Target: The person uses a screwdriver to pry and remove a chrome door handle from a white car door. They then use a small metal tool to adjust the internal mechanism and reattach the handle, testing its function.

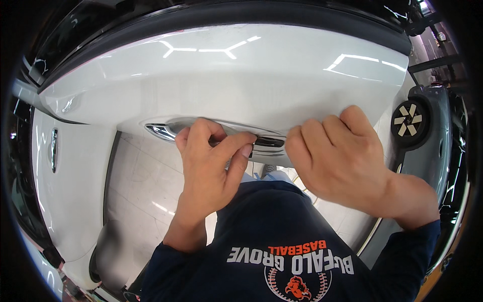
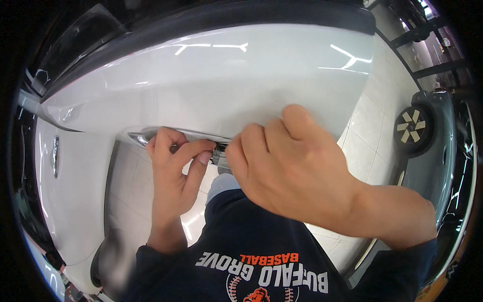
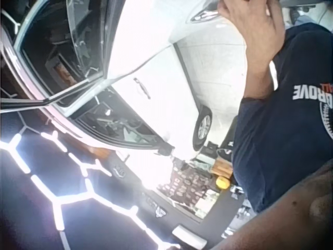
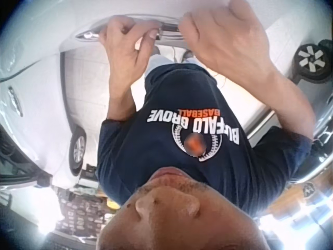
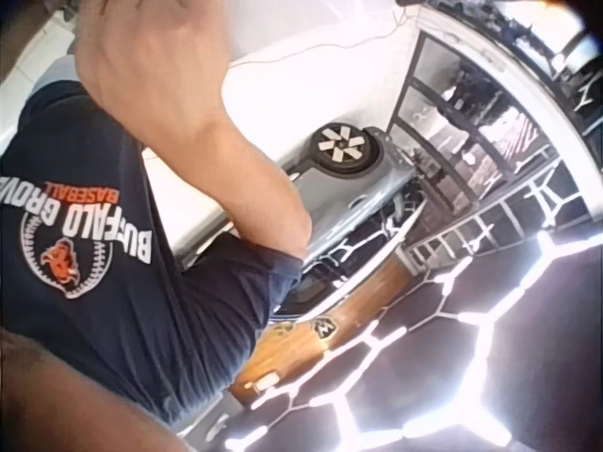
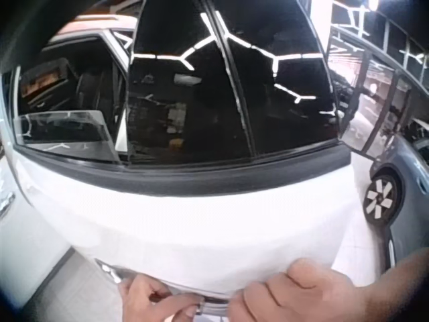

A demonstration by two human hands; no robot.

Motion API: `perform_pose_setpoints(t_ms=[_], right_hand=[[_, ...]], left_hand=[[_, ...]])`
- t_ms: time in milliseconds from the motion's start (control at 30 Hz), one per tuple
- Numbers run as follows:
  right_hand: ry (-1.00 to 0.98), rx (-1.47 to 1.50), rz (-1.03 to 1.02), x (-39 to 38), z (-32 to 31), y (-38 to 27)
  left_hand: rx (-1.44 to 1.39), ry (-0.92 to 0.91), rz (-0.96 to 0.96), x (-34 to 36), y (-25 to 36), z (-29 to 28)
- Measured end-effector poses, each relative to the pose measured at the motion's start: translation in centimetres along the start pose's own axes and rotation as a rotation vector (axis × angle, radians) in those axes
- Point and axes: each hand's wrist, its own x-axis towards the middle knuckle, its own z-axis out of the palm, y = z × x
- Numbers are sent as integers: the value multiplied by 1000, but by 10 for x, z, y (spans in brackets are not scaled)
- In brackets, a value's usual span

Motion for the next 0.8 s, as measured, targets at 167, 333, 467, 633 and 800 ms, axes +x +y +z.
perform_pose_setpoints(t_ms=[167, 333, 467, 633, 800], right_hand=[[-63, 49, -29, 2, -13, 3], [-19, 35, -6, -3, -10, 1], [-14, 57, -1, 2, -3, 2], [-18, 88, 10, -1, -13, 3], [-15, 104, 16, -5, -2, 0]], left_hand=[[-5, -7, -8, 0, 2, -2], [-6, -1, -4, 0, 0, -2], [-18, -12, -3, 0, 0, -2], [-1, 1, 6, 1, 0, -2], [-8, -11, 1, 0, 1, -3]])
